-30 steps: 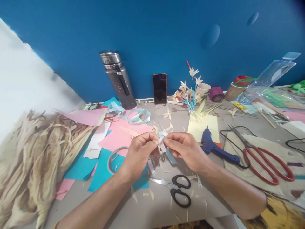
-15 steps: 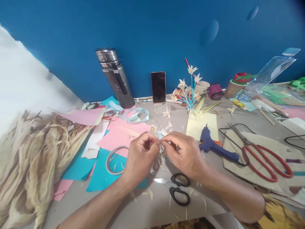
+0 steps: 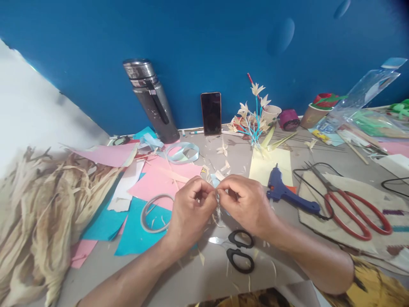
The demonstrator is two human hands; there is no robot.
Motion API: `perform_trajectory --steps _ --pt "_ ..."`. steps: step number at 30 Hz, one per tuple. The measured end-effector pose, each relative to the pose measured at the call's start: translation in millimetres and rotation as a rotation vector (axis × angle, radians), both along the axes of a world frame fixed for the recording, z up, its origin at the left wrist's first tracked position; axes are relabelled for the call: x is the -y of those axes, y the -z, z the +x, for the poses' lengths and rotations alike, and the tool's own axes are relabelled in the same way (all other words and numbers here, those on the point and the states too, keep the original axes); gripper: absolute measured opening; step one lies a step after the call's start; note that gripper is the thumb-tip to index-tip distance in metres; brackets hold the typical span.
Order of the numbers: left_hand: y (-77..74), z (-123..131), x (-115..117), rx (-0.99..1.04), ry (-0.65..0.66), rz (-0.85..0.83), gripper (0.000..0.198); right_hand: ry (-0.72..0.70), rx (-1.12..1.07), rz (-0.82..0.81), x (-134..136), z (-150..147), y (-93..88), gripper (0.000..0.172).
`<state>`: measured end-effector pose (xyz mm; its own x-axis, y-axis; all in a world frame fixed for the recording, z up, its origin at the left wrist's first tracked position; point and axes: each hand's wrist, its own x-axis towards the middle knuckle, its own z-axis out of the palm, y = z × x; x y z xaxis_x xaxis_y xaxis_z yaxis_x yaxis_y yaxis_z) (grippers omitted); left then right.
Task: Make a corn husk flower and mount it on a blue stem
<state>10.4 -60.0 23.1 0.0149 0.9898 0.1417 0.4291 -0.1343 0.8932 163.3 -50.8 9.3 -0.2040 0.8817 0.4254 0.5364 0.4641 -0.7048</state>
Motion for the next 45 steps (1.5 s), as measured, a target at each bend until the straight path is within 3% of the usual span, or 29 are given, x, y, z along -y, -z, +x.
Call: perform_trajectory --steps 9,18,30,40,45 --pt "-1.4 0 -4 0.145 0.012 -0.163 0.012 -0.033 -0.128 -0.147 -2 2 -3.6 0.017" --pt "6.8 1 1 -0.002 -0.003 0.032 0.016 -0.017 -0.08 -0.073 0 1 -1.5 0.018" --pt "6.8 0 2 0.021 -0.009 0.0 0.015 -0.07 -0.046 -0.021 -2 5 0.9 0.017" --pt "1.7 3 -1 0.268 -0.005 -0.231 0.012 -0.071 -0.079 -0.026 -2 6 -0.2 0.018" --pt "-2.8 0 -2 0.266 0.006 -0.26 0.013 -0.111 -0.034 -0.005 -4 10 1.9 0.019"
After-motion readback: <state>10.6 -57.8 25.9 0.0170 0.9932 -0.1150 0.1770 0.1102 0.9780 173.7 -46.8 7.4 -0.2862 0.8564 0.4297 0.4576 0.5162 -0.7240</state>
